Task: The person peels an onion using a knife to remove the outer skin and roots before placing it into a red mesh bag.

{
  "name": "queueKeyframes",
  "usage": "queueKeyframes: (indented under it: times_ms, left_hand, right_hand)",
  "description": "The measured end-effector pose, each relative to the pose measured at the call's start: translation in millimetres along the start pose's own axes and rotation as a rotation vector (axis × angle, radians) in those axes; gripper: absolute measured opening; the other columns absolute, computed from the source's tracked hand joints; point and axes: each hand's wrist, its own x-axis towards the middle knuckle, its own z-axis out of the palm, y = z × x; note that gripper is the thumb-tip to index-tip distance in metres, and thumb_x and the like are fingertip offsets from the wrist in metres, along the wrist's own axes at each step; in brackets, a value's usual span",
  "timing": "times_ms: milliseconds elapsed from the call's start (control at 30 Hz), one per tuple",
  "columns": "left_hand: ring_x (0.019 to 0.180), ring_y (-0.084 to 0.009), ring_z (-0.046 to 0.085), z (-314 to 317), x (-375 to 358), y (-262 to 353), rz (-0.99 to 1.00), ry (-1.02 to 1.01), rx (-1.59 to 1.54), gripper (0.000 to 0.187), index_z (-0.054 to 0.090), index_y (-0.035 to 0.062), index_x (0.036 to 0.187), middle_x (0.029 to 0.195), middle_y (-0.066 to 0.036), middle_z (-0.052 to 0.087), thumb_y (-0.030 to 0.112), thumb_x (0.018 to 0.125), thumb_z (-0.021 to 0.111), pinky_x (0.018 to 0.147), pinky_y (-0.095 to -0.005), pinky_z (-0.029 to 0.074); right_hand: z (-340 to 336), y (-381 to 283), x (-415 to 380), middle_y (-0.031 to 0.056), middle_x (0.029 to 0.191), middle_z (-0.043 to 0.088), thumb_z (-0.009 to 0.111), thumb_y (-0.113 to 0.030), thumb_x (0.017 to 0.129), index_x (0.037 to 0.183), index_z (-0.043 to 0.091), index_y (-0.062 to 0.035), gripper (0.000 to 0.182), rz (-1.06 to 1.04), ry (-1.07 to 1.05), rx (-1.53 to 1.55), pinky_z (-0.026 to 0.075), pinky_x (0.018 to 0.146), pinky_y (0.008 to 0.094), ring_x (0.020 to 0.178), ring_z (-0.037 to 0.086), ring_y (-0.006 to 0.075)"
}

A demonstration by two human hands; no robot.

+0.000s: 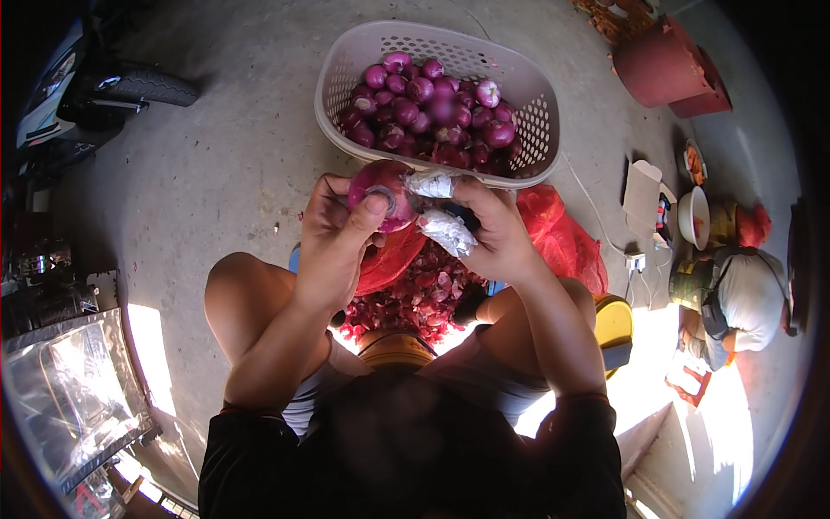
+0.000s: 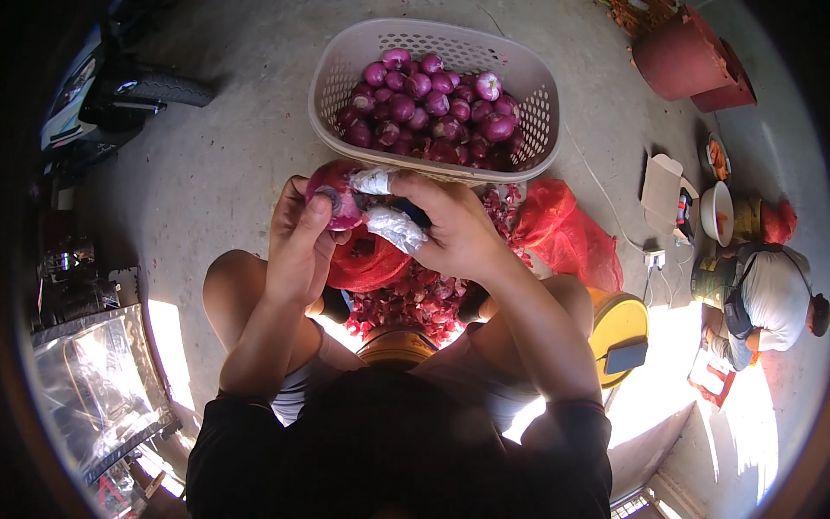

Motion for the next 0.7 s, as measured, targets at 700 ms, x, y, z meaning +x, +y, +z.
queueKeyframes:
  times_ms: [700]
  left_hand:
    - [0.081, -0.0123, 0.059, 6.7, 1.6, 0.3, 0.107, -0.011, -0.022, 0.027, 0.041, 0.0006, 0.096, 0.09, -0.011, 0.06, 0.008, 0.084, 0.064, 0.077, -0.0276, 0.05]
  right_hand:
    - [-10.3, -5.6, -1.4, 0.014, 0.1, 0.062, 0.07, -0.006, 0.064, 0.112, 0.053, -0.0059, 0.051, 0.045, -0.138, -0.147, 0.05, 0.074, 0.0385, 0.088, 0.061, 0.0345]
